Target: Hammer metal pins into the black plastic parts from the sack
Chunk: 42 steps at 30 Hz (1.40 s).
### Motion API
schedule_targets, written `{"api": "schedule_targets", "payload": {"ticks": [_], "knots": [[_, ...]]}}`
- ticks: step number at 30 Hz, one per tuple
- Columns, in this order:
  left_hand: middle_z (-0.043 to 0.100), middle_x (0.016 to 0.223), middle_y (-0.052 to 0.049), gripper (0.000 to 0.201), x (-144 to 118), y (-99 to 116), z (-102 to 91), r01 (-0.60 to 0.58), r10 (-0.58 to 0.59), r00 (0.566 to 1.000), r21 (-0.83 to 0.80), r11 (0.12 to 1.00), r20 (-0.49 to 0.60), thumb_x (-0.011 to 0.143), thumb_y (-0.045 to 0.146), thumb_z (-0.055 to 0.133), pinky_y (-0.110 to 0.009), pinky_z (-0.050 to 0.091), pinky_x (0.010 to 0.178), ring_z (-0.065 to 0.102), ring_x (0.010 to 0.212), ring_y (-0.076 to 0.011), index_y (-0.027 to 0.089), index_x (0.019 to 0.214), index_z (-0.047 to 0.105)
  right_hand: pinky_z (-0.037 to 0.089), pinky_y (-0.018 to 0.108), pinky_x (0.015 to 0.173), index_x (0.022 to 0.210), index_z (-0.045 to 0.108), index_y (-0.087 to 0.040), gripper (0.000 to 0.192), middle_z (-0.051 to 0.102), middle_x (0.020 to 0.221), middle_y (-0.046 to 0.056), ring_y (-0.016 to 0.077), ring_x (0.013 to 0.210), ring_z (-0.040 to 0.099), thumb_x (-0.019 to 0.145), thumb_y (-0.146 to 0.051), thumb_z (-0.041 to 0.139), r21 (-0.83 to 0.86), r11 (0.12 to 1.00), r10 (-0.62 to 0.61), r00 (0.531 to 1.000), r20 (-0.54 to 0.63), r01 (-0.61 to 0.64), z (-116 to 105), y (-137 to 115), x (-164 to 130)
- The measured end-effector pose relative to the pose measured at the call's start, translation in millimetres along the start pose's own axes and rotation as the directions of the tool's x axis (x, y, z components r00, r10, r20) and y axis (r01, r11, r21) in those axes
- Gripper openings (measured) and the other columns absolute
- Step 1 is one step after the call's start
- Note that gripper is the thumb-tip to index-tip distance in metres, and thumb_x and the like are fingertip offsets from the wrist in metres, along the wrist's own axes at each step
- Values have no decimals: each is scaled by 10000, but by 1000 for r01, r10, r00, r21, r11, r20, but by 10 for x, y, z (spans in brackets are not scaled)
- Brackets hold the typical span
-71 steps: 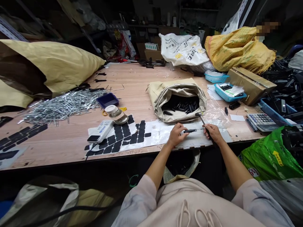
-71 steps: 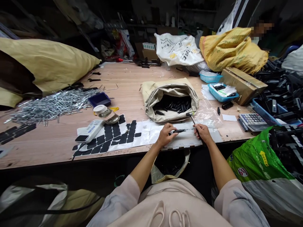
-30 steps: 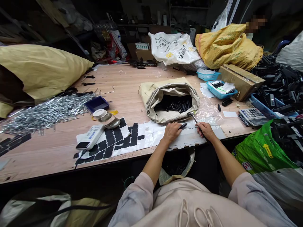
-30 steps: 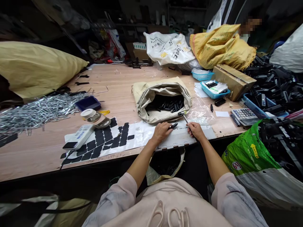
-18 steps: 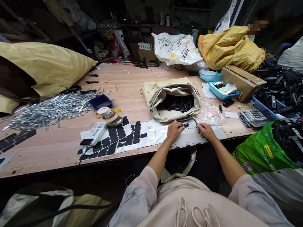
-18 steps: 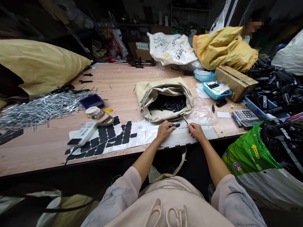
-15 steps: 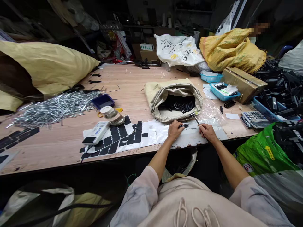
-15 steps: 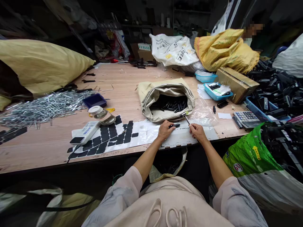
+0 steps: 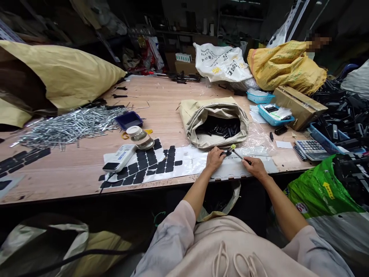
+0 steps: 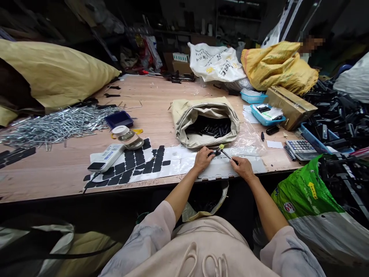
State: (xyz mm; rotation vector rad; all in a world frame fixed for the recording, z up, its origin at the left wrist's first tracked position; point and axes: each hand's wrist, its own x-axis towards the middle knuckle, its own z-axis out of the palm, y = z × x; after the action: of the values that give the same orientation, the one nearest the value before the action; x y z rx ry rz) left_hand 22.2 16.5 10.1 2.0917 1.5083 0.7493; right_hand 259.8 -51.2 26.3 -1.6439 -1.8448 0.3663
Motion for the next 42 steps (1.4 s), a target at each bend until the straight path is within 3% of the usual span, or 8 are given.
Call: {"api": "schedule_targets", "payload": {"ticks": [11, 15, 19, 24, 28, 31, 36, 42], "knots": [[619, 1003, -36, 204, -8, -11, -1, -7, 6, 1000, -45, 999, -15, 911, 294, 697, -338, 451, 890, 587, 982, -198, 231, 1097, 751, 495, 273, 576, 884, 785, -218, 264, 750, 755, 47, 203, 640, 674, 868, -446, 653, 202, 978, 40, 995, 95, -59, 117, -41, 111], [617, 985, -36, 171, 18, -48, 24, -28, 26, 999, -56, 998, -34, 901, 283, 708, -338, 458, 882, 591, 964, -196, 216, 1053, 751, 358, 231, 354, 891, 732, -181, 404, 644, 627, 5, 107, 401, 468, 848, -578, 671, 549, 772, 239, 946, 218, -321, 49, 38, 158], [616, 954, -32, 136, -14, -15, -44, -75, 70, 996, -90, 993, -60, 888, 260, 710, -339, 463, 847, 586, 911, -187, 211, 1010, 743, 374, 213, 322, 890, 709, -152, 441, 625, 631, 2, 86, 403, 449, 794, -582, 727, 686, 613, 305, 918, 254, -393, -65, 98, 241], [626, 1059, -71, 163, -615, 128, -207, -312, 300, 937, -46, 949, -177, 859, 327, 735, -400, 437, 914, 567, 1015, -233, 214, 977, 739, 363, 202, 305, 877, 697, -145, 426, 611, 604, -6, 83, 396, 445, 778, -558, 733, 714, 566, 331, 906, 262, -413, -84, 126, 284], [634, 1135, -77, 158, -1305, 170, -239, -429, 426, 901, -30, 903, -79, 857, 331, 727, -430, 410, 989, 553, 1093, -252, 231, 979, 728, 362, 200, 303, 879, 687, -148, 390, 617, 615, -5, 82, 396, 449, 787, -524, 730, 706, 571, 332, 905, 268, -419, -49, 140, 276], [640, 1138, -75, 192, -1444, 188, -233, -414, 414, 910, -22, 910, -15, 829, 334, 750, -431, 413, 1007, 552, 1104, -258, 245, 997, 728, 366, 201, 304, 875, 684, -151, 384, 619, 619, -6, 81, 394, 448, 792, -523, 726, 706, 572, 328, 905, 270, -418, -34, 148, 272], [626, 1134, -96, 244, -617, 274, -311, -233, 225, 960, -34, 972, -165, 916, 337, 635, -409, 450, 991, 557, 1102, -255, 227, 1122, 705, 367, 198, 306, 871, 686, -151, 398, 615, 606, -9, 79, 388, 445, 784, -538, 719, 694, 585, 324, 906, 273, -419, -30, 138, 277], [581, 1230, -194, 361, 668, 86, -563, 259, -209, 937, 156, 953, -281, 971, 263, 501, -442, 411, 996, 515, 1178, -335, 135, 1290, 610, 365, 198, 299, 856, 677, -157, 403, 612, 594, -13, 80, 378, 443, 771, -550, 709, 691, 583, 336, 901, 274, -427, -20, 122, 292]]}}
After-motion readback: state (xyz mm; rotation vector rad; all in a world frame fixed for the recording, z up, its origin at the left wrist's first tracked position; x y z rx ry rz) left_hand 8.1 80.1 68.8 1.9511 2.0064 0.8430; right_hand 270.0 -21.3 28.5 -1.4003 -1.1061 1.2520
